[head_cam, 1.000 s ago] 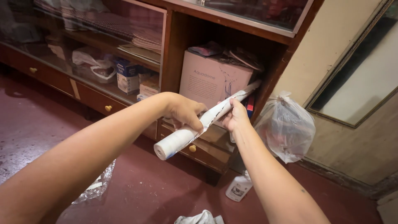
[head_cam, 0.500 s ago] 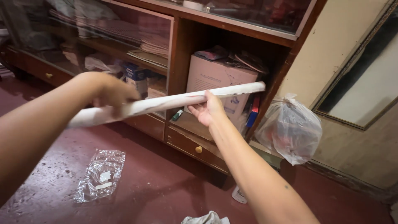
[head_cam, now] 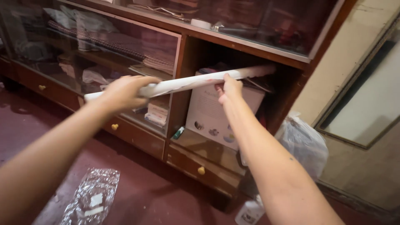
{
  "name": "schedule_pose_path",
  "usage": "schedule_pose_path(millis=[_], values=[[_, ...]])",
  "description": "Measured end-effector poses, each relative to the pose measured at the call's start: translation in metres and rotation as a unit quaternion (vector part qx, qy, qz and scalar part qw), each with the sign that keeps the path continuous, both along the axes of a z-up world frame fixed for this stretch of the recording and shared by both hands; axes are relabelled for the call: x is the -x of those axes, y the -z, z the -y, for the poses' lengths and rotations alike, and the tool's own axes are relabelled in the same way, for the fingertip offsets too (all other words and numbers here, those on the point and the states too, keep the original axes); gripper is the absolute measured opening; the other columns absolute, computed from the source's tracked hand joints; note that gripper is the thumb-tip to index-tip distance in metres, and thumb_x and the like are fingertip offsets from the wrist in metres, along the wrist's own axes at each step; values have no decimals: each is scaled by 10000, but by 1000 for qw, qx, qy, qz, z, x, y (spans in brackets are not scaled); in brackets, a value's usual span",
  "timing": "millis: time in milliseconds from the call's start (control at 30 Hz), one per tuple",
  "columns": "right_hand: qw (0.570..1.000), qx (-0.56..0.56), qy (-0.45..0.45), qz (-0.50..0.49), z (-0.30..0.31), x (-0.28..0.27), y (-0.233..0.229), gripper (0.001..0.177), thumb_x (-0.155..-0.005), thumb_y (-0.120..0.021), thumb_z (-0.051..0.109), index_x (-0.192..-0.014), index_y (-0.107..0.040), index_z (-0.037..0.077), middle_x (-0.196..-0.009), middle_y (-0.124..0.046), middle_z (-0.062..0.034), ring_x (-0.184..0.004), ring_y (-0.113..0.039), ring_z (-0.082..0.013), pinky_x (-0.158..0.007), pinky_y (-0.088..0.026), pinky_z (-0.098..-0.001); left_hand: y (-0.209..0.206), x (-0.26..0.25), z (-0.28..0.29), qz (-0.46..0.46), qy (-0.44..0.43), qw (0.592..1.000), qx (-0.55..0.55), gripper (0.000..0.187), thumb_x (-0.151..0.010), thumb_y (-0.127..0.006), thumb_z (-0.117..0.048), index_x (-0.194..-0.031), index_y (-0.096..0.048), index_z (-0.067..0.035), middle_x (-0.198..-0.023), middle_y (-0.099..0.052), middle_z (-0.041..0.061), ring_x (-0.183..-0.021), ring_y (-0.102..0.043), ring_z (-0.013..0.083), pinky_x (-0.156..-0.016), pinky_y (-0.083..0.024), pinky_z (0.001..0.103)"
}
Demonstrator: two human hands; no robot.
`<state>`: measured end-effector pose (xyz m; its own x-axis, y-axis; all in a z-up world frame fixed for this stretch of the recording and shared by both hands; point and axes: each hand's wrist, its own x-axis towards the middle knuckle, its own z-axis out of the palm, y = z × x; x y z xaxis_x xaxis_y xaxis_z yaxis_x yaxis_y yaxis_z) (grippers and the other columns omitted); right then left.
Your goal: Organize supplies in a cabinet and clean surfaces in a bedroom and kitchen area.
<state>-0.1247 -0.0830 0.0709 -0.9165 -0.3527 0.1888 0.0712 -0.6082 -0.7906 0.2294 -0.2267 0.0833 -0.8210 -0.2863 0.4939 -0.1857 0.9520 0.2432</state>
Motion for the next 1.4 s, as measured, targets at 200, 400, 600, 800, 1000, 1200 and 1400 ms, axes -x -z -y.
schedule_pose_path(millis=[200, 400, 600, 800, 1000, 1200, 1400], values=[[999, -51, -7, -16, 9, 46, -15, 234, -1005, -614, 62, -1180, -609, -93, -1139, -663, -205, -957, -724, -291, -839, -664, -398, 4, 97, -19, -149, 37, 977, 147, 610, -775, -705, -106, -1369, -628, -220, -1120, -695, 107, -1050, -623, 384, -876, -521, 509], [986, -120, 5, -114, -6, 37, -22, 247, -923, -616, 42, -1168, -637, 26, -1010, -672, -120, -864, -653, -228, -719, -595, -366, -10, 204, -29, -156, -6, 957, 245, 316, -864, -640, -141, -1157, -720, -224, -1001, -685, 107, -1005, -621, 367, -762, -488, 555], [815, -314, 268, -407, -23, 105, 1, 242, -913, -694, 143, -1124, -729, 30, -1002, -768, -126, -920, -731, -247, -835, -598, -402, -20, 285, -32, -174, -27, 937, 302, 176, -883, -634, -168, -981, -770, -221, -977, -711, 82, -1006, -632, 328, -751, -475, 511], [555, -671, 245, -426, -73, 33, -35, 465, -943, -580, 208, -1406, -623, 234, -1402, -597, -148, -1301, -529, -394, -1107, -420, -500, -25, 350, -24, -181, -30, 937, 297, 188, -877, -596, -194, -984, -750, -209, -938, -728, 79, -965, -634, 337, -752, -466, 509], [510, -670, 206, -498, -80, 59, -16, 747, -853, -619, 179, -1551, -356, 213, -1631, -324, -64, -1509, -267, -314, -1196, -283, -442, -7, 393, -15, -179, -68, 934, 302, 216, -924, -572, -193, -1095, -698, -233, -962, -746, 90, -984, -650, 311, -817, -463, 496], [493, -712, 192, -461, -94, 28, -24, 820, -875, -620, 182, -1602, -251, 270, -1686, -179, -47, -1543, -140, -340, -1233, -178, -485, -11, 372, -16, -143, -87, 949, 267, 370, -785, -612, -295, -1134, -675, -192, -957, -748, 79, -1012, -642, 286, -1019, -359, 592], [509, -690, 184, -481, -92, 56, -10, 821, -871, -602, 153, -1600, -237, 250, -1690, -174, -61, -1529, -149, -373, -1224, -211, -458, 16, 384, 11, -91, 9, 942, 323, 289, -967, -503, -165, -1207, -659, -120, -1298, -668, 110, -1211, -587, 309, -1028, -413, 479]])
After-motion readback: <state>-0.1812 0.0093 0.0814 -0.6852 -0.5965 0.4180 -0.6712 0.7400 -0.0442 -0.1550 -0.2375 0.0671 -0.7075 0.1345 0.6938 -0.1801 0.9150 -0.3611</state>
